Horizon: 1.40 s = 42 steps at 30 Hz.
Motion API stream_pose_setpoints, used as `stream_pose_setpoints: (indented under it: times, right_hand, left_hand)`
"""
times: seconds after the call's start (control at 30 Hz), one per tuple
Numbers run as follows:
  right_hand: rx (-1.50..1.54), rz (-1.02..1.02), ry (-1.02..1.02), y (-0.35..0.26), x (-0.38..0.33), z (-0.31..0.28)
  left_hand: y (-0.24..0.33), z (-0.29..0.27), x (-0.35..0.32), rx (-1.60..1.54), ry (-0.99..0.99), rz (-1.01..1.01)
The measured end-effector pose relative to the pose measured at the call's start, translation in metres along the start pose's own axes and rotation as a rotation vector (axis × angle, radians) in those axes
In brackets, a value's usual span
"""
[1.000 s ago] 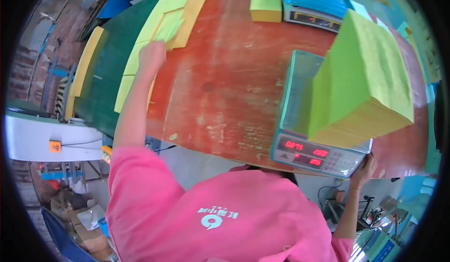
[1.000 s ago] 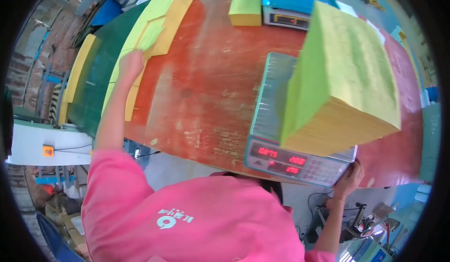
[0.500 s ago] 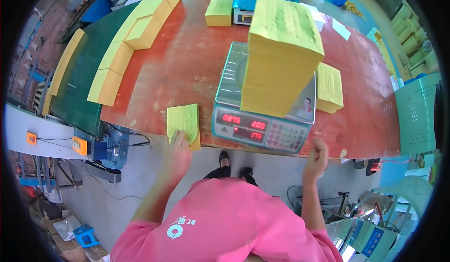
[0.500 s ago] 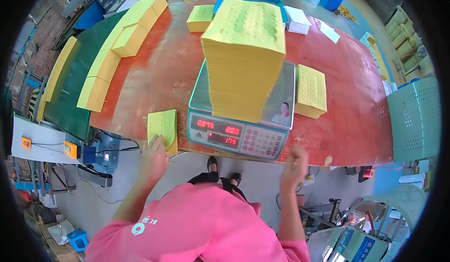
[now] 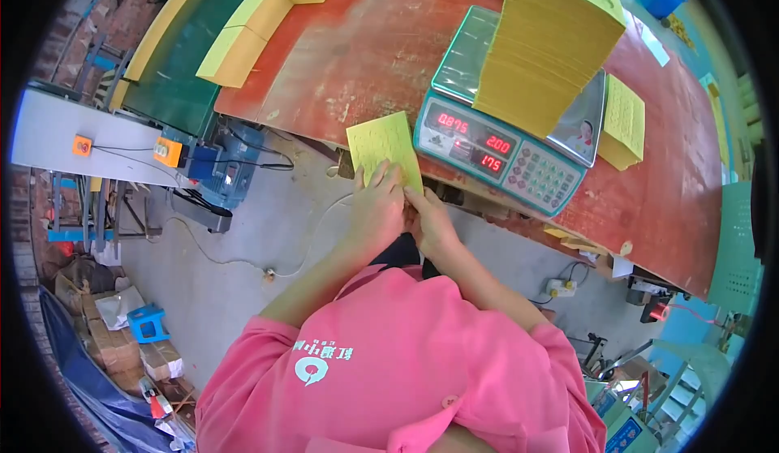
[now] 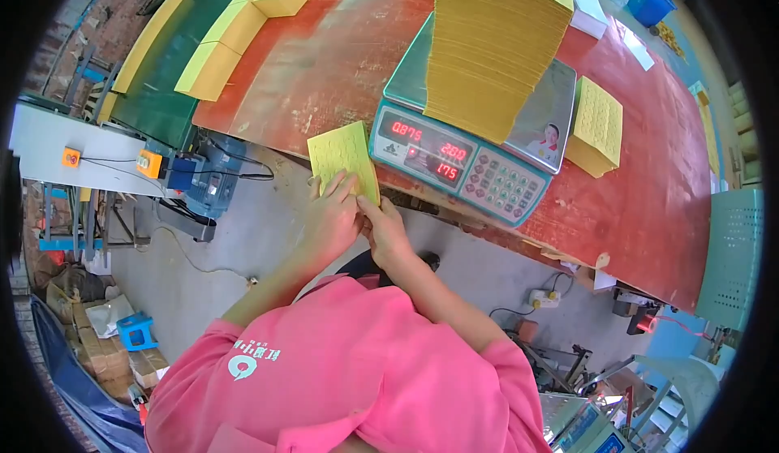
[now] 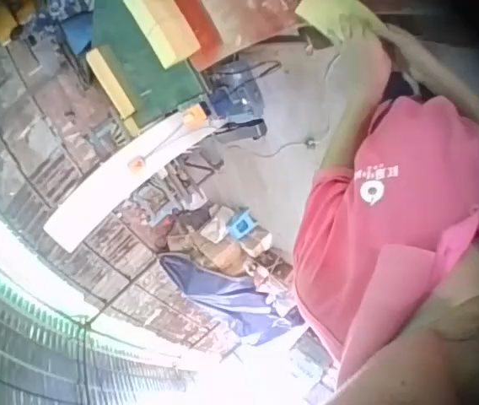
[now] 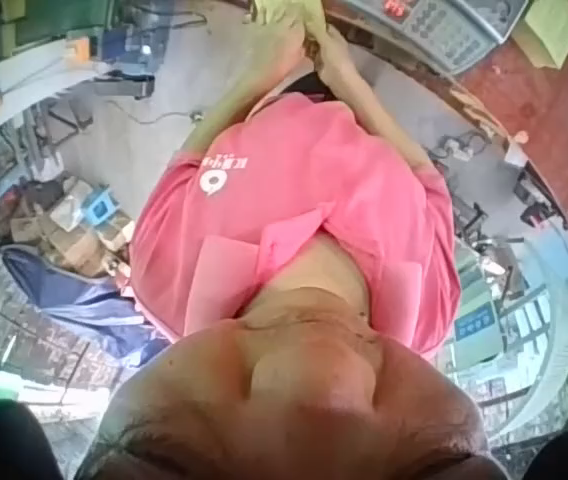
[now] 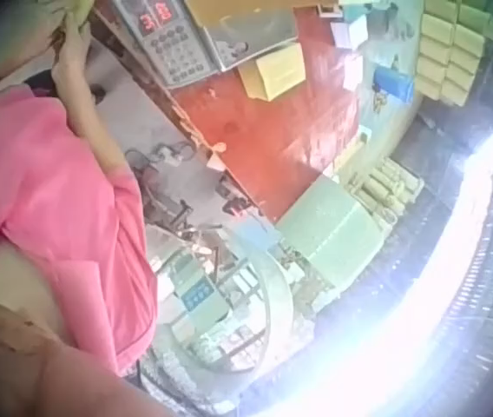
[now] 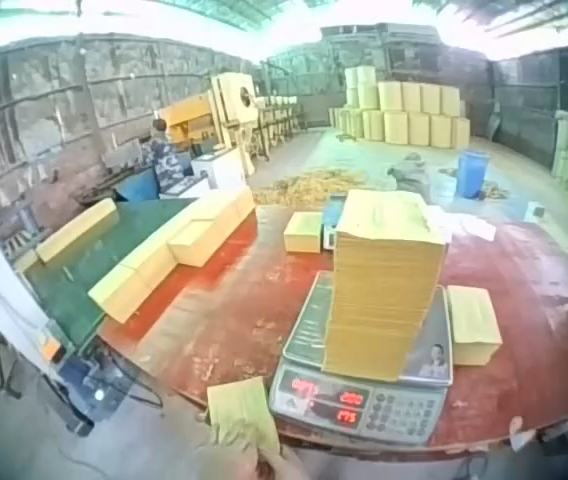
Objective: Weighing stacks of yellow paper on a digital scale and stacking them on a table in a paper mill workshop.
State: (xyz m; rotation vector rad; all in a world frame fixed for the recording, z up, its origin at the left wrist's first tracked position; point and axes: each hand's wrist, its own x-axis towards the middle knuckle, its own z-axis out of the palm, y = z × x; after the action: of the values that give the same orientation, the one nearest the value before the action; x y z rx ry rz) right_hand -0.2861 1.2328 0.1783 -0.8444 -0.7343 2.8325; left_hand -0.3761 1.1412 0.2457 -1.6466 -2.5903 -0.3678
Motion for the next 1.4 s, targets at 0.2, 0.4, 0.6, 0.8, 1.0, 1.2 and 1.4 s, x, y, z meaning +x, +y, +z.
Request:
stream_pose_setpoints:
  times: [0.2,0.4,0.6,0.8,1.0,1.2,1.4]
  right_hand:
    - [-0.741,-0.373,0.169,-0.015,-0.01,0.016]
    - [-1.457,-0.853,-0.106,-0.102,-0.049,0.089]
    - [-1.235,-1.029,0.12,-0.172,-0.087,0.136]
    - [-0.874,-1.081,0.323,-0.224,-0.12,0.162]
    - [-0.743,-1.116,0.236,-0.379,-0.104,0.152]
    - [-0.809,-0.868,0.457,-0.424,-0.09,0.122]
    - [-0.978,-0.906,0.463,-0.415,-0.091,0.109]
  left_hand:
    - [-0.054,-0.05,0.027,-0.31,-0.082,0.104]
    - [-0.067,-0.144,0.081,-0.149,-0.172,0.455]
    - [-0.092,-0.194,0.125,-0.525,-0.371,0.313]
    - [-0.033,-0.221,0.205,-1.42,-0.056,0.112]
    - [0.017,-0.24,0.333,-1.59,-0.25,0.134]
    - [0.019,-0.211,0.377,-1.363,-0.471,0.057]
    - [0.035,-0.195,0.362,-1.333,-0.402,-0.069]
